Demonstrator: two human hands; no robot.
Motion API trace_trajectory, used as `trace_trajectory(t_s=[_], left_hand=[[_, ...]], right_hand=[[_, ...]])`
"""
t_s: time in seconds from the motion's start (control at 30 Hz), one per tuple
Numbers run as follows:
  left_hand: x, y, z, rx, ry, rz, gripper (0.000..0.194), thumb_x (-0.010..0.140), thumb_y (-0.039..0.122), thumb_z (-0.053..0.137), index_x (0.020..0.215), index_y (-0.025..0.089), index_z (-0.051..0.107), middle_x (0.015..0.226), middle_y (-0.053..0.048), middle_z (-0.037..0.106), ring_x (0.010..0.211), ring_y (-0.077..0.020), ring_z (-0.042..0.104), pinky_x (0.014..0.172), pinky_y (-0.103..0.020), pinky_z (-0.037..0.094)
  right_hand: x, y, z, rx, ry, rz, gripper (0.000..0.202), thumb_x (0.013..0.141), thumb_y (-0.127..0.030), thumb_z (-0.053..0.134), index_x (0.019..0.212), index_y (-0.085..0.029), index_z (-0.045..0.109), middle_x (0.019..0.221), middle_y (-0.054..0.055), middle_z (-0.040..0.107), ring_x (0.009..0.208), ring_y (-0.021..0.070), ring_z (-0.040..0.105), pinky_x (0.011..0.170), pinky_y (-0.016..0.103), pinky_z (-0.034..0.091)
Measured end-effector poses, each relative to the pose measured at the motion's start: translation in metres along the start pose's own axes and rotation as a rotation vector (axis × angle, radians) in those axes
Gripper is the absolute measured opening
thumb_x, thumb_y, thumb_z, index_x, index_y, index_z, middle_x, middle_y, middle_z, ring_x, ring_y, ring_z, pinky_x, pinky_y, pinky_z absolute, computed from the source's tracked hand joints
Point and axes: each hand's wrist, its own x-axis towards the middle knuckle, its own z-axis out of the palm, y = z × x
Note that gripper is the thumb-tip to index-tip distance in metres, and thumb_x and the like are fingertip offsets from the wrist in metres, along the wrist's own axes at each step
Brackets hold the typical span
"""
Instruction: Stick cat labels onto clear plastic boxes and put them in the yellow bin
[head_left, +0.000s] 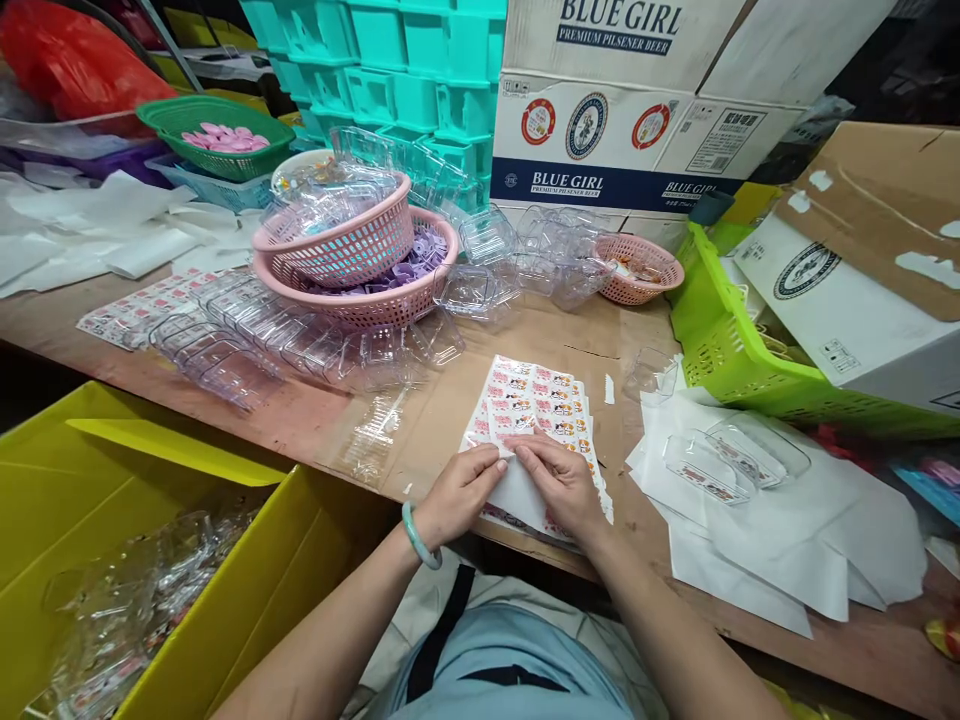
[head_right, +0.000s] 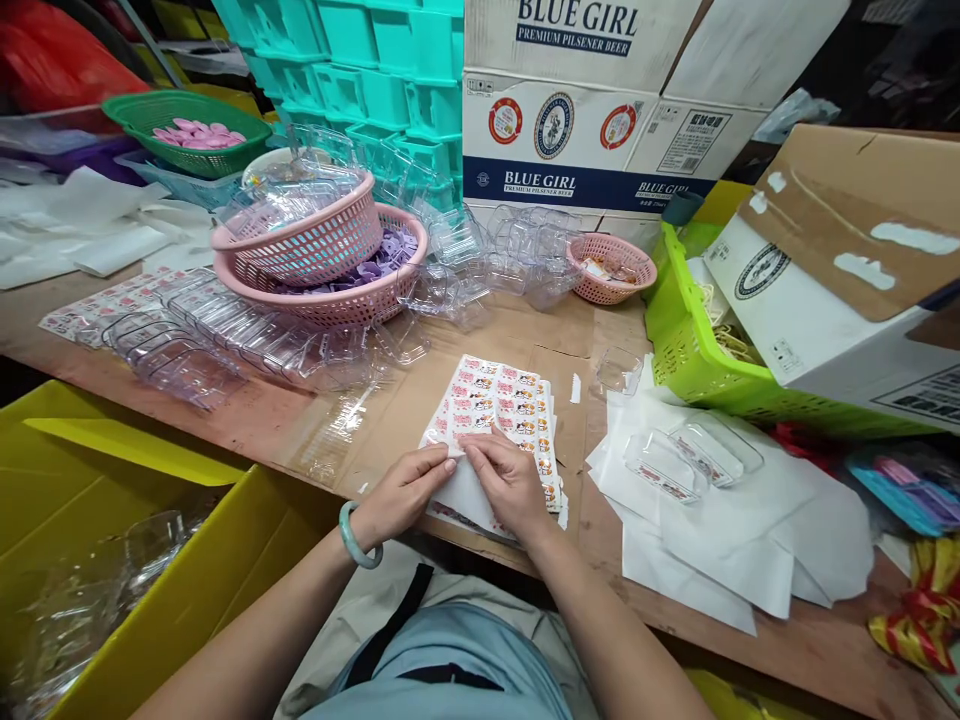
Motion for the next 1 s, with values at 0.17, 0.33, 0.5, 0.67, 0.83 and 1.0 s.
trace_trajectory(t_s=[0.17, 0.33, 0.5, 0.67, 0.83, 1.0], left_hand=[[-0.003, -0.002, 0.003, -0.053, 0.009, -0.082, 0.035, 0.086, 0.045, 0.046, 0.062, 0.019, 0.043, 0.063, 0.002, 0.037, 0.062, -0.0124, 0.034, 0.058, -0.025, 0.032], [-0.002, 0.001, 0.001, 0.025, 0.010, -0.023, 0.031, 0.085, 0.039, 0.045, 0.062, 0.018, 0.045, 0.066, 0.001, 0.042, 0.067, -0.0138, 0.038, 0.064, -0.026, 0.034], [-0.001, 0.004, 0.003, 0.011, -0.016, -0.047, 0.028, 0.084, 0.036, 0.045, 0.062, 0.019, 0.043, 0.064, 0.002, 0.039, 0.063, -0.0125, 0.036, 0.060, -0.026, 0.033], [-0.006, -0.001, 0.007, -0.054, 0.045, -0.101, 0.023, 0.081, 0.034, 0.050, 0.066, 0.019, 0.042, 0.062, 0.005, 0.034, 0.058, -0.0101, 0.032, 0.055, -0.024, 0.029], [-0.017, -0.008, 0.004, -0.244, 0.087, -0.223, 0.040, 0.080, 0.036, 0.056, 0.113, 0.016, 0.045, 0.066, 0.006, 0.045, 0.057, -0.0097, 0.040, 0.054, -0.022, 0.031], [-0.019, -0.009, 0.006, -0.294, 0.043, -0.159, 0.033, 0.081, 0.040, 0.058, 0.100, 0.014, 0.056, 0.074, 0.001, 0.051, 0.066, -0.0107, 0.045, 0.062, -0.023, 0.036]], right_hand=[[0.004, -0.004, -0.001, 0.012, -0.010, -0.027, 0.017, 0.086, -0.034, 0.061, 0.095, -0.025, 0.072, 0.101, 0.004, 0.072, 0.101, 0.0214, 0.065, 0.096, 0.041, 0.048], [0.006, -0.006, -0.007, -0.097, -0.110, -0.172, 0.014, 0.085, -0.029, 0.063, 0.095, -0.027, 0.072, 0.101, 0.004, 0.072, 0.098, 0.0213, 0.065, 0.098, 0.043, 0.046], [0.003, -0.008, -0.001, -0.046, -0.052, -0.084, 0.017, 0.088, -0.030, 0.056, 0.092, -0.025, 0.072, 0.093, 0.005, 0.072, 0.090, 0.0222, 0.066, 0.085, 0.039, 0.052], [0.012, 0.000, 0.002, 0.264, 0.241, 0.208, 0.023, 0.084, -0.040, 0.062, 0.086, -0.020, 0.072, 0.090, 0.007, 0.074, 0.087, 0.0224, 0.068, 0.085, 0.041, 0.053], [0.019, -0.002, -0.010, 0.302, 0.416, 0.045, 0.020, 0.084, -0.037, 0.062, 0.095, -0.022, 0.069, 0.104, 0.006, 0.072, 0.102, 0.0213, 0.065, 0.099, 0.044, 0.047], [0.004, -0.005, 0.003, -0.099, -0.088, -0.197, 0.022, 0.079, -0.028, 0.070, 0.101, -0.025, 0.071, 0.109, 0.005, 0.071, 0.110, 0.0238, 0.062, 0.105, 0.047, 0.042]])
